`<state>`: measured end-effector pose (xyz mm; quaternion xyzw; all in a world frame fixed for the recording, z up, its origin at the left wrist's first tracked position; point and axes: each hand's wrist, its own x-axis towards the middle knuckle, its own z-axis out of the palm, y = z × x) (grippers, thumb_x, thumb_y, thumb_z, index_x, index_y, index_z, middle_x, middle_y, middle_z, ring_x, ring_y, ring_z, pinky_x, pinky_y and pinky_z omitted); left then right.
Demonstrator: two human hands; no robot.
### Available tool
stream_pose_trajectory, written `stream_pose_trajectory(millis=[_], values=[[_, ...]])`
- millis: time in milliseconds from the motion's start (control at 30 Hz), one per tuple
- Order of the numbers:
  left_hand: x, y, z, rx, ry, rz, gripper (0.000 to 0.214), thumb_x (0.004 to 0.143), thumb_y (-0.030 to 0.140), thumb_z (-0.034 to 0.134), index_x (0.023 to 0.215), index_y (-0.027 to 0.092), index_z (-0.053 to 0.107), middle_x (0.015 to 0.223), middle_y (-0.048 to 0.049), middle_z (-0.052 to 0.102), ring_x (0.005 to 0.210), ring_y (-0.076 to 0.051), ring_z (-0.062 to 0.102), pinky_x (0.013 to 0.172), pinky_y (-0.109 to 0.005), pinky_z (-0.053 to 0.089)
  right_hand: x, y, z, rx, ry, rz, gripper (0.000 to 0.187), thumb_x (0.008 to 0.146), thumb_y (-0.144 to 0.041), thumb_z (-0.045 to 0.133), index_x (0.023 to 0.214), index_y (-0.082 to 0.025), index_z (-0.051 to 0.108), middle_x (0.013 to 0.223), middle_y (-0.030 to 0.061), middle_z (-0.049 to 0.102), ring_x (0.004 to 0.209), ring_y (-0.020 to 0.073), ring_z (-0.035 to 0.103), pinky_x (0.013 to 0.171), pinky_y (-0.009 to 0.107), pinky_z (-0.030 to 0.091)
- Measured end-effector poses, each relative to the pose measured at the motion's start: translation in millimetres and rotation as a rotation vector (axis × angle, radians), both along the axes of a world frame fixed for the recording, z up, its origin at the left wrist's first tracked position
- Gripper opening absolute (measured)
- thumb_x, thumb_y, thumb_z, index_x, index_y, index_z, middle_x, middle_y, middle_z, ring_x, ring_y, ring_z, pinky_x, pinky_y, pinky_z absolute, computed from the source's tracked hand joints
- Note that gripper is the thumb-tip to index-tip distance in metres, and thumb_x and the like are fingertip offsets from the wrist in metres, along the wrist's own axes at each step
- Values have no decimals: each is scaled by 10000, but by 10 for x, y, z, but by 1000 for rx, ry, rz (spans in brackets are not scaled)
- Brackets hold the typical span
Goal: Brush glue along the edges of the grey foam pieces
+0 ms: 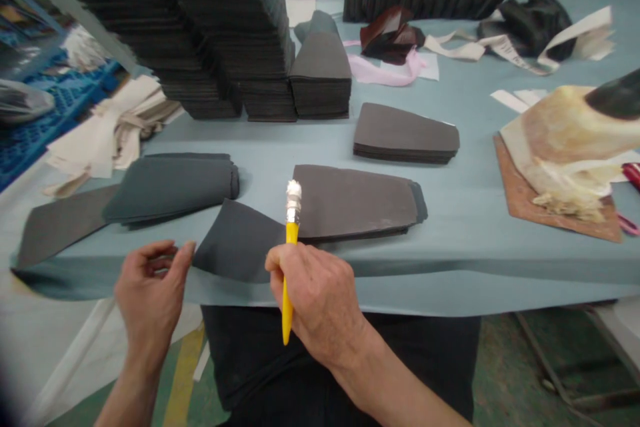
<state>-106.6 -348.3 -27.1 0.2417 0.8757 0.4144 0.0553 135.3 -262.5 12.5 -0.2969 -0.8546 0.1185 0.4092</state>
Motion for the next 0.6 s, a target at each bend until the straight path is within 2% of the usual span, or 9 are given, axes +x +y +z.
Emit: stream_pose_trajectory(millis=[100,200,300,467,600], values=[[47,-145,-117,90,-281,99,786,618,832,749,1083,210,628,991,-61,671,845,-233,659,756,-375,546,-1,14,-9,-20,7,13,172,995,-70,581,947,-228,530,728,-34,673,602,114,647,645,230,459],[111,-169,-169,141,-562,83,851,509,845,825,1017,193,622,965,-60,684,828,-224,696,677,-333,578,-6,25,-9,-17,13,20,174,996,-66,574,944,-226,529,718,-36,662,589,107,635,635,226,443],[183,-99,-165,172,-767,42,831,446,807,908,922,189,622,873,-37,687,768,-192,690,656,-304,595,2,23,-13,-29,14,21,176,997,-67,574,937,-225,526,710,-42,650,569,97,618,625,221,434],[255,30,-155,183,-964,30,760,407,660,994,872,182,630,797,-36,716,660,-164,664,584,-277,582,55,8,-34,-38,11,-3,176,996,-69,563,941,-230,519,686,-54,636,558,94,620,613,217,437],[302,54,-149,225,-993,50,655,465,550,995,878,184,643,810,-30,744,626,-143,650,573,-259,573,115,-12,-54,-27,-16,-29,190,986,-59,568,939,-237,521,682,-56,638,560,99,628,620,222,445]])
